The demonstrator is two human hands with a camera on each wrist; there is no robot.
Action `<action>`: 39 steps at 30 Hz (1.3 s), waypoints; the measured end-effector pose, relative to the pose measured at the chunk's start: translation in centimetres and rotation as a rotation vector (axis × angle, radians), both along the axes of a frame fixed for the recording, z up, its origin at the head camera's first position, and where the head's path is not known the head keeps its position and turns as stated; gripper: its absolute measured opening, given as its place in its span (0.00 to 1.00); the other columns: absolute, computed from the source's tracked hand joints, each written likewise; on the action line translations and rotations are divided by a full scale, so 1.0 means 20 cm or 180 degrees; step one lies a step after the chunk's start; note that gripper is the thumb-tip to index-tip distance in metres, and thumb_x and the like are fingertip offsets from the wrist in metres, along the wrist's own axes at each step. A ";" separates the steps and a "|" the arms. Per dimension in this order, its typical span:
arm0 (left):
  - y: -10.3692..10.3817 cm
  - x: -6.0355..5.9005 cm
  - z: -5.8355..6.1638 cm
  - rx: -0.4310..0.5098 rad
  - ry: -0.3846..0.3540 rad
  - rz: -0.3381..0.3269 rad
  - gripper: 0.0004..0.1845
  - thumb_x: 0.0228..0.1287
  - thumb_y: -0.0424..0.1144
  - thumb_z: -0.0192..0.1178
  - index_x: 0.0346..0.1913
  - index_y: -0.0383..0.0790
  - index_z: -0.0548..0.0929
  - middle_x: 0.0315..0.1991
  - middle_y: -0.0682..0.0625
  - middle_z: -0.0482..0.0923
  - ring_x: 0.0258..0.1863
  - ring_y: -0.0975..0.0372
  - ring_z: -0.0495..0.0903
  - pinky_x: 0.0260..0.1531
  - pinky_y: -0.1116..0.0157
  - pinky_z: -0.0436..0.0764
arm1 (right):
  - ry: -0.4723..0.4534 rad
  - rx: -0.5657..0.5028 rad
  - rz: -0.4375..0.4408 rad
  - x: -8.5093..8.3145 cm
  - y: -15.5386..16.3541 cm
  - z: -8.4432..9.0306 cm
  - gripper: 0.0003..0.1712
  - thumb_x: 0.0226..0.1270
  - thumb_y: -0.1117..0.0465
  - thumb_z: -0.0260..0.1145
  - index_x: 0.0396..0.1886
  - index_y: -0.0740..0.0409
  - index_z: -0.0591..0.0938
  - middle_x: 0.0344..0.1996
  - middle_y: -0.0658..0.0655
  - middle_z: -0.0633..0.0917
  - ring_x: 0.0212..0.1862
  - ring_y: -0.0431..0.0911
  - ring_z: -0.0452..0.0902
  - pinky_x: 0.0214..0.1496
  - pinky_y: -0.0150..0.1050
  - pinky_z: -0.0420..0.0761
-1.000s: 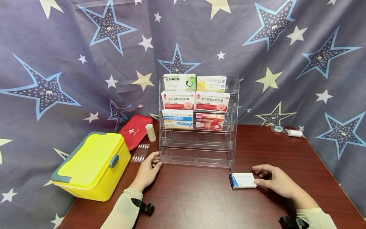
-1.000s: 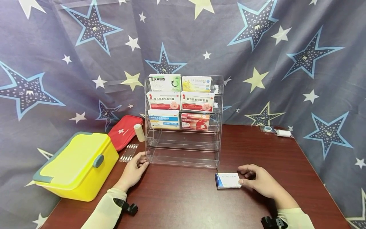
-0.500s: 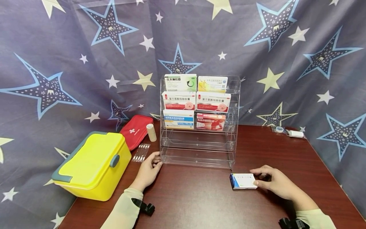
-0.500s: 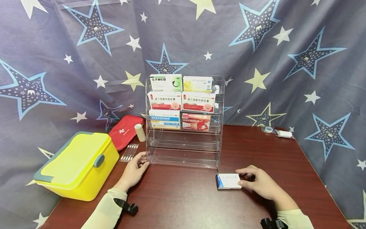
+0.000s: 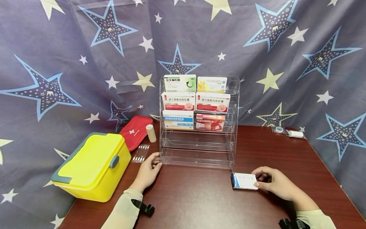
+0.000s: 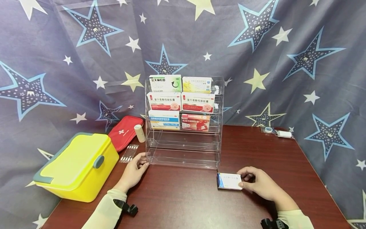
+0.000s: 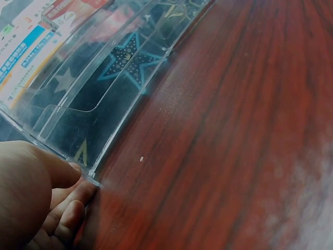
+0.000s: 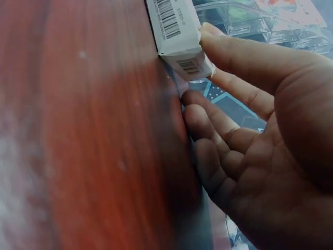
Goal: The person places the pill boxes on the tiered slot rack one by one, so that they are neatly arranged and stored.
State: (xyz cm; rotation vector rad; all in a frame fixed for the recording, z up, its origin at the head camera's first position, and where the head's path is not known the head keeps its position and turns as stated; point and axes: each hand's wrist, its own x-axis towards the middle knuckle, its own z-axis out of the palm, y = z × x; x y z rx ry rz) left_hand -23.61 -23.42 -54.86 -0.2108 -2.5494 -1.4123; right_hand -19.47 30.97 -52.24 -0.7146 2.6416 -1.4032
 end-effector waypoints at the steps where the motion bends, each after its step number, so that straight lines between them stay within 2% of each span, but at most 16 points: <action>1: 0.00 0.00 0.00 0.0000 0.0001 -0.0002 0.21 0.70 0.26 0.65 0.65 0.37 0.80 0.48 0.46 0.88 0.48 0.57 0.85 0.44 0.67 0.81 | -0.0045 -0.0012 -0.0007 0.00 0.00 0.00 0.19 0.64 0.64 0.78 0.53 0.54 0.84 0.40 0.55 0.84 0.37 0.43 0.80 0.27 0.38 0.82; 4: 0.00 0.00 0.00 -0.0012 0.0038 -0.0011 0.22 0.70 0.26 0.65 0.65 0.36 0.79 0.48 0.45 0.88 0.48 0.56 0.86 0.44 0.67 0.82 | -0.0188 -0.0078 0.0039 0.00 0.01 0.00 0.19 0.65 0.64 0.78 0.52 0.55 0.82 0.39 0.56 0.85 0.37 0.44 0.81 0.28 0.38 0.82; 10: 0.00 0.00 0.00 -0.0019 -0.0007 -0.0005 0.21 0.71 0.27 0.65 0.65 0.38 0.80 0.48 0.46 0.88 0.48 0.56 0.86 0.44 0.67 0.82 | -0.0421 -0.0384 0.0166 -0.01 0.01 -0.01 0.18 0.66 0.67 0.76 0.52 0.62 0.79 0.41 0.65 0.80 0.28 0.45 0.83 0.24 0.42 0.83; 16: 0.00 0.00 0.00 -0.0009 -0.0010 0.0003 0.21 0.70 0.26 0.65 0.64 0.39 0.80 0.47 0.47 0.88 0.48 0.57 0.85 0.44 0.67 0.82 | -0.0367 -0.0469 0.0076 0.00 0.02 -0.01 0.14 0.67 0.68 0.75 0.49 0.60 0.80 0.37 0.63 0.84 0.28 0.48 0.85 0.25 0.44 0.85; 23: 0.00 0.00 -0.01 0.0006 0.0001 -0.0004 0.21 0.70 0.26 0.66 0.64 0.40 0.80 0.48 0.47 0.87 0.48 0.58 0.85 0.44 0.67 0.82 | -0.0339 -0.0491 -0.0089 0.01 0.00 0.00 0.14 0.65 0.68 0.76 0.46 0.57 0.83 0.37 0.60 0.85 0.27 0.50 0.86 0.25 0.45 0.85; 39: -0.01 0.01 0.00 -0.0007 0.0001 -0.0012 0.21 0.71 0.26 0.65 0.65 0.39 0.80 0.48 0.46 0.87 0.48 0.57 0.85 0.45 0.67 0.82 | -0.0345 -0.0498 -0.0038 0.01 0.00 0.02 0.14 0.65 0.69 0.76 0.47 0.59 0.83 0.38 0.59 0.86 0.29 0.49 0.87 0.27 0.45 0.87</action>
